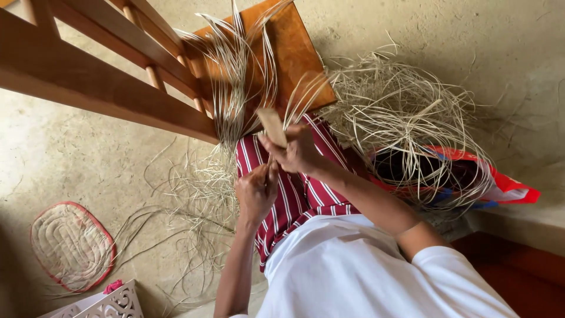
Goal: Preparing plant fibers by scraping them with a wooden tool to flatten and soften them.
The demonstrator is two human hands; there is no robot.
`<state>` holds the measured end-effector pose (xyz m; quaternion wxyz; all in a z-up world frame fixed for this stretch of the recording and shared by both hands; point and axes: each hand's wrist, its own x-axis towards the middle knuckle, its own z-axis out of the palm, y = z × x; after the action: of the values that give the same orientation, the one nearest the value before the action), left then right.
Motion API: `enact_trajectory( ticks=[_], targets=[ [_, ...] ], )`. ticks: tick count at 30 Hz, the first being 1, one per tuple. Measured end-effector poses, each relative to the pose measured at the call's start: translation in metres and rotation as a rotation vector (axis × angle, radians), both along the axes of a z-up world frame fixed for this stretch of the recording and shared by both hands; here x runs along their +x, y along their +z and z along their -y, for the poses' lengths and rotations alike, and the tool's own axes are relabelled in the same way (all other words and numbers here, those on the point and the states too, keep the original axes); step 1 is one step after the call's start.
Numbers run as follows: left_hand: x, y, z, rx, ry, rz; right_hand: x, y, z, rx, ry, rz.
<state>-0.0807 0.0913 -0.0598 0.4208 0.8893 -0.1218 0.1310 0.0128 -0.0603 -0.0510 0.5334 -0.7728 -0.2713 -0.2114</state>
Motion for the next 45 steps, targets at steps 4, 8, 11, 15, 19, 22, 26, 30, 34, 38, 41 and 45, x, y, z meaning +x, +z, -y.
enact_trajectory(
  ticks=[4, 8, 11, 15, 19, 22, 26, 30, 34, 38, 41, 45],
  targets=[
    [-0.023, 0.002, 0.005, -0.177, -0.106, 0.023, 0.035, -0.024, 0.021, -0.073, -0.147, -0.020],
    [-0.071, 0.009, 0.001, -0.535, -0.150, -0.029, 0.068, -0.037, 0.062, -0.257, -0.477, -0.082],
    [-0.107, 0.004, -0.034, -0.714, -0.023, -0.056, 0.101, -0.055, 0.124, -0.278, -0.609, -0.157],
    [-0.094, -0.011, -0.070, -0.931, 0.365, -0.287, 0.145, -0.111, 0.186, -0.368, -0.597, -0.294],
    [-0.039, -0.030, -0.057, -0.846, 0.087, -0.444, 0.137, -0.024, 0.188, -0.027, -0.344, -0.619],
    [-0.014, -0.037, -0.038, -0.784, -0.042, -0.590, 0.134, 0.034, 0.195, 0.018, -0.290, -0.408],
    [0.008, -0.027, -0.025, -0.976, -0.004, -0.568, 0.111, 0.078, 0.221, -0.181, -0.337, -0.206],
    [0.032, -0.034, -0.017, -1.019, -0.048, -0.519, 0.073, 0.084, 0.202, -0.128, -0.255, 0.052],
    [0.053, 0.000, 0.013, -1.135, 0.028, -0.518, 0.006, 0.055, 0.109, 0.268, 0.198, 0.041],
    [0.055, 0.008, 0.028, -1.229, -0.080, -0.510, -0.016, 0.024, 0.065, 0.204, 0.371, 0.046],
    [0.049, 0.010, 0.035, -1.391, -0.188, -0.552, -0.013, 0.018, 0.058, 0.130, 0.370, 0.137],
    [0.030, 0.004, 0.033, -1.614, -0.389, -0.677, -0.013, 0.003, 0.047, 0.195, 0.374, 0.127]
  ],
)
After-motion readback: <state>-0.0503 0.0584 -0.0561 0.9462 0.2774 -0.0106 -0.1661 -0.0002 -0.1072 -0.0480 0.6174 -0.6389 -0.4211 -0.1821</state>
